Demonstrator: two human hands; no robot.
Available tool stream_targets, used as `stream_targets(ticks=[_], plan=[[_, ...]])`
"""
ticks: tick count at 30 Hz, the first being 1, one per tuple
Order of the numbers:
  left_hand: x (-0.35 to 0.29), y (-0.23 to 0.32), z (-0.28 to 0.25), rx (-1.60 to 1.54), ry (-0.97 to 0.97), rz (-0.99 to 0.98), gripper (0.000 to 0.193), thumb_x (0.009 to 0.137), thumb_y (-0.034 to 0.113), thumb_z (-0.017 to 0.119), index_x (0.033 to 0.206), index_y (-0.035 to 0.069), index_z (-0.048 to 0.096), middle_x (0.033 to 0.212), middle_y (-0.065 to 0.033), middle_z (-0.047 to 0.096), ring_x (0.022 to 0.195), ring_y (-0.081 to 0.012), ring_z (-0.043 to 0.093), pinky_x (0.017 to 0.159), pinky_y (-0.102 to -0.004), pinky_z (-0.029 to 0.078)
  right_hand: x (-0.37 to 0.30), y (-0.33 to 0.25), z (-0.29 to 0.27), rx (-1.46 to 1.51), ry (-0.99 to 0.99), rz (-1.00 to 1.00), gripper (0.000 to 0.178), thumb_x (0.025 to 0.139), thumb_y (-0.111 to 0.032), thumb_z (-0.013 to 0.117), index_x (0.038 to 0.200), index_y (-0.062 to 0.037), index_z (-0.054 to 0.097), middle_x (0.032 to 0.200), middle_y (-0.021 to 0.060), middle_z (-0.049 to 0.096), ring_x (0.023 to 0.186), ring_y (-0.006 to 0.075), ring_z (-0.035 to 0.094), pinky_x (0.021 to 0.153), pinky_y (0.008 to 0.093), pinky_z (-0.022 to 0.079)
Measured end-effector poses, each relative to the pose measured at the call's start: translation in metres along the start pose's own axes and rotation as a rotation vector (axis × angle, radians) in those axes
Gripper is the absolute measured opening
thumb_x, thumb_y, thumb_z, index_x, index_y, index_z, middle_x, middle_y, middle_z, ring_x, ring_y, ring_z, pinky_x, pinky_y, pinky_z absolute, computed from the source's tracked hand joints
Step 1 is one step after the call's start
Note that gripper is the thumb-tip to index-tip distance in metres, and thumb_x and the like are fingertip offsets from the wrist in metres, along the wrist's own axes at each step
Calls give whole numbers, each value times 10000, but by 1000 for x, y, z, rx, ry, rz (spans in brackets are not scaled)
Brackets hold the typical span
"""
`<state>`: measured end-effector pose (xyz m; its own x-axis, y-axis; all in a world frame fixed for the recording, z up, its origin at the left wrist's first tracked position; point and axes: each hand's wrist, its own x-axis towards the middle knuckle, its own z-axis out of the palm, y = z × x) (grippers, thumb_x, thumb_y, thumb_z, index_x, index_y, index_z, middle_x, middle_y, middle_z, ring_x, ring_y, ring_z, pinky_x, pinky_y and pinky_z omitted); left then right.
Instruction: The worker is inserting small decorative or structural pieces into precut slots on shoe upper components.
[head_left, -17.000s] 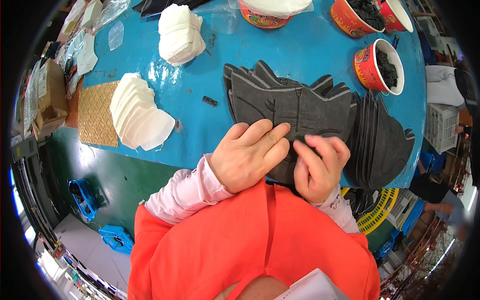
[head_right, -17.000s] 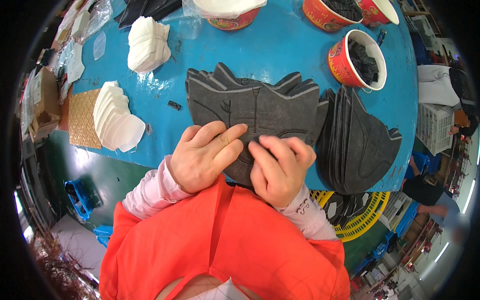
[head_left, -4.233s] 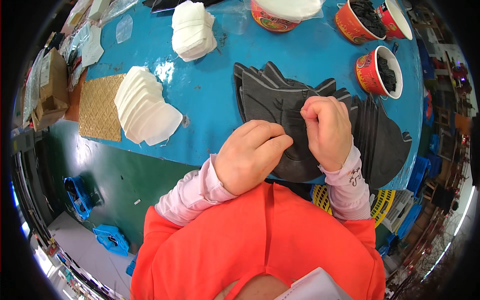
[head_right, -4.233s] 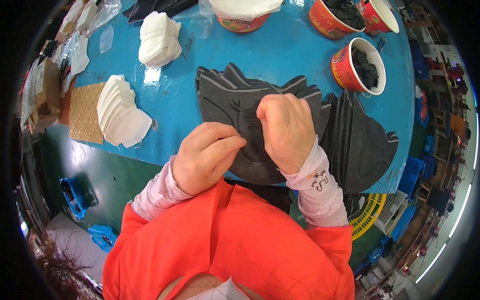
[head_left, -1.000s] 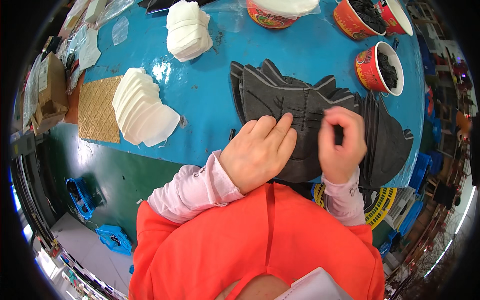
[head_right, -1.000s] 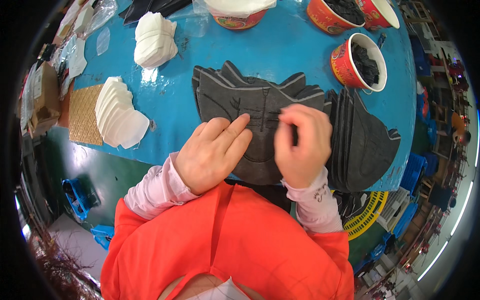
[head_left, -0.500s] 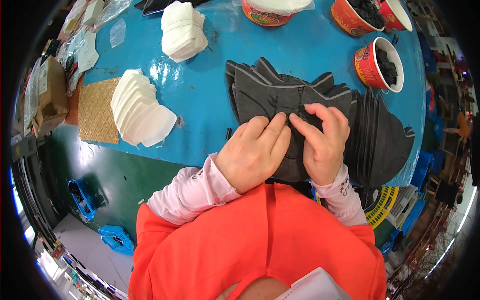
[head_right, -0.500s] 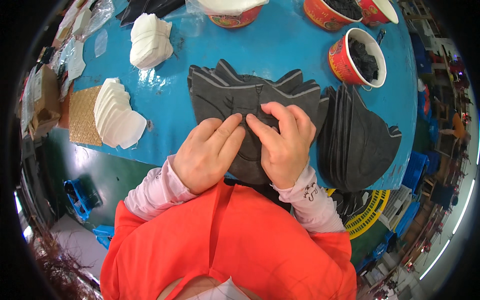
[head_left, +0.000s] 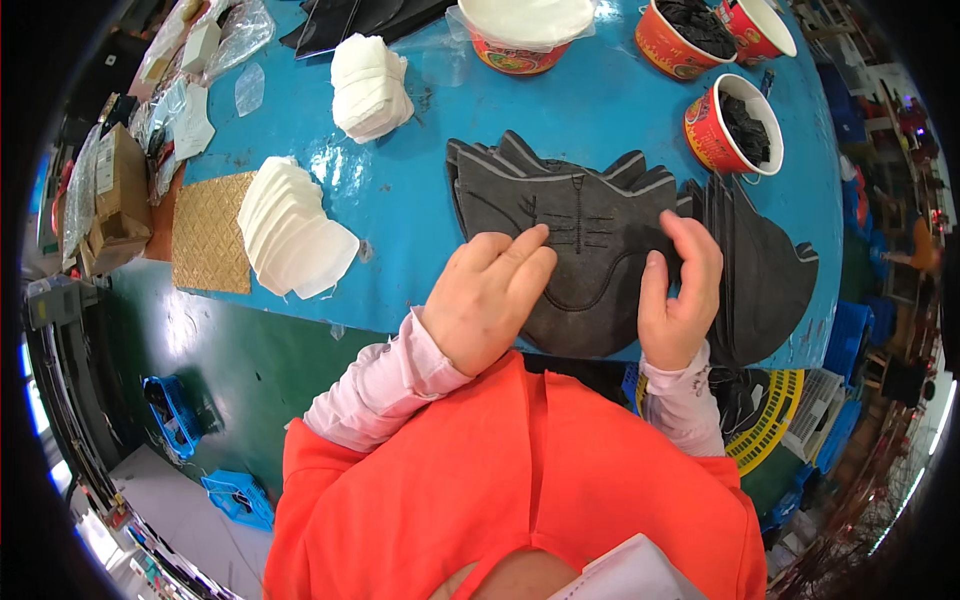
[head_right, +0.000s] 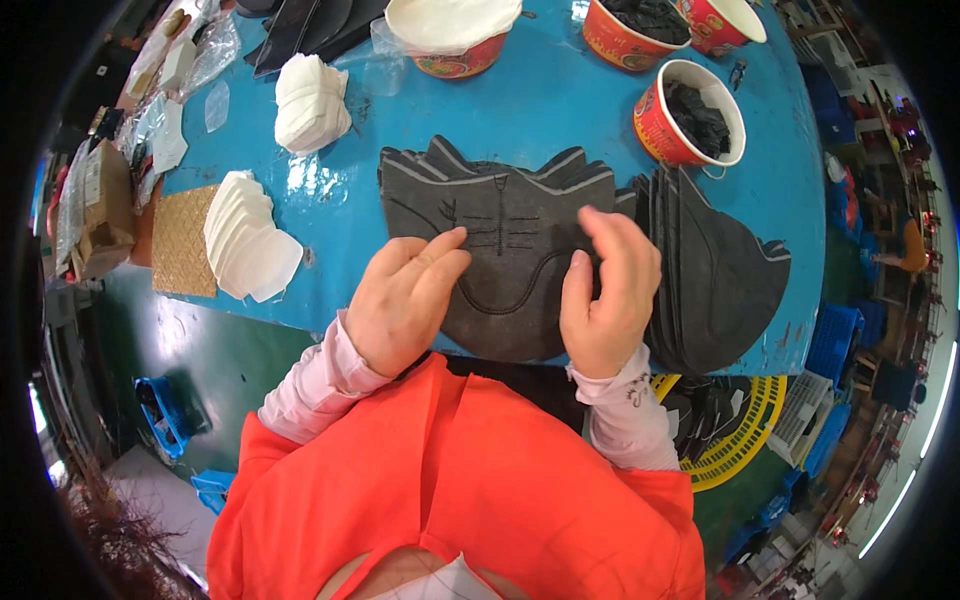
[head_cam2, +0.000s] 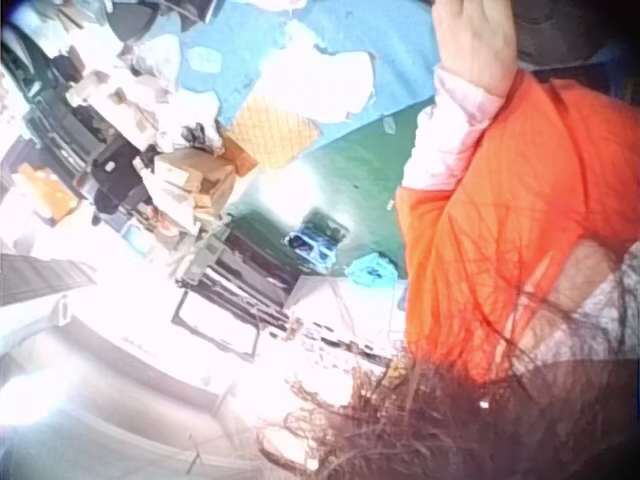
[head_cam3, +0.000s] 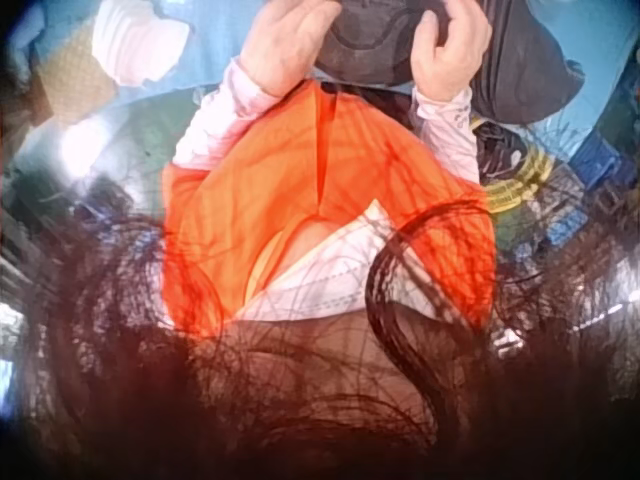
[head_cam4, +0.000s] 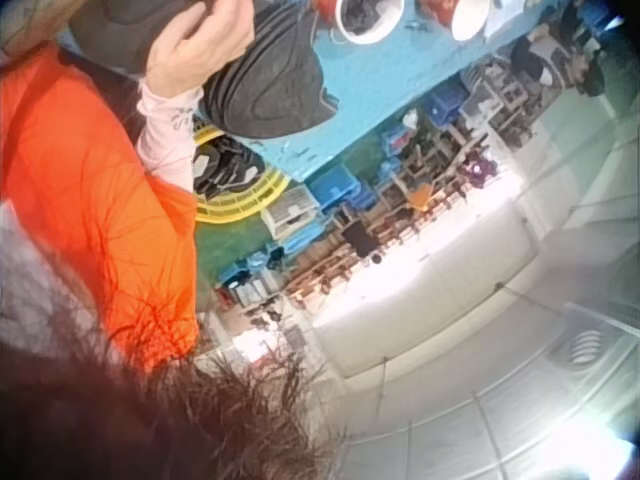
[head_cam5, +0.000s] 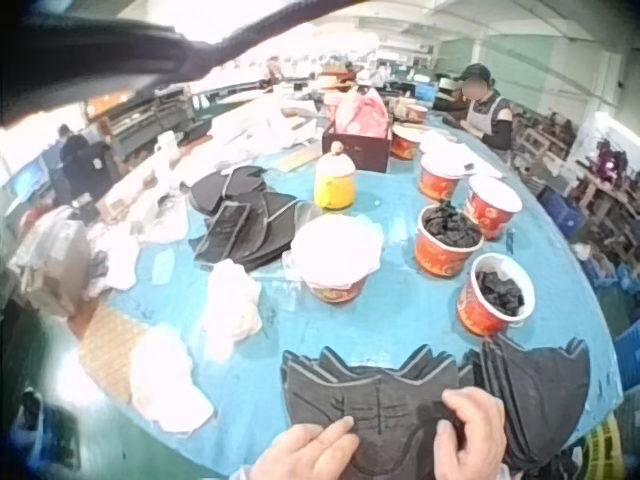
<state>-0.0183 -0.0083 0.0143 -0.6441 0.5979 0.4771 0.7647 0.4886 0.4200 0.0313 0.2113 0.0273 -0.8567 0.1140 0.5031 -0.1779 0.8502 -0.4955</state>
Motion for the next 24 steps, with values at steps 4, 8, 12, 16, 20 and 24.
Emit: stream_targets(ticks=[4,8,12,16,20,24], plan=[[-4,0,-5,-71,75,-22,377,705,-123,673,1060,-8,622,1109,-147,695,814,-288,635,731,-357,529,-12,-5,-21,25,-196,414,553,867,-136,720,1356,6,502,1226,185,577,1067,321,582,845,363,490],[-3,14,-10,-105,98,39,342,715,-123,675,1036,-14,629,1073,-143,701,802,-285,636,721,-352,528,-11,1,-12,-178,-230,324,700,820,-313,797,1372,-16,485,1129,139,581,991,303,627,772,392,524],[-13,24,-7,-195,86,30,295,726,-121,673,999,-13,645,1020,-130,709,791,-280,638,708,-349,527,-13,2,-5,-150,-180,355,690,784,-286,830,1346,-44,512,1038,107,597,933,285,643,738,381,524],[-17,31,-8,-262,102,41,265,747,-116,670,988,-7,657,1019,-129,708,793,-285,637,713,-347,527,-14,-2,1,206,34,474,484,781,-137,826,1201,-28,613,882,90,640,699,267,636,624,331,508],[-22,38,-16,-498,70,-82,264,808,-130,638,1033,3,672,1014,-120,714,828,-241,662,750,-306,527,-14,-14,-17,82,137,76,143,859,-38,722,997,-25,688,895,135,682,748,300,666,640,347,519],[-17,48,-14,-825,51,-296,226,852,-99,643,1048,1,694,955,-97,724,838,-204,673,737,-287,528,-8,-7,-17,-115,68,51,243,895,-95,692,1135,-55,680,935,105,694,806,294,692,676,358,542]])
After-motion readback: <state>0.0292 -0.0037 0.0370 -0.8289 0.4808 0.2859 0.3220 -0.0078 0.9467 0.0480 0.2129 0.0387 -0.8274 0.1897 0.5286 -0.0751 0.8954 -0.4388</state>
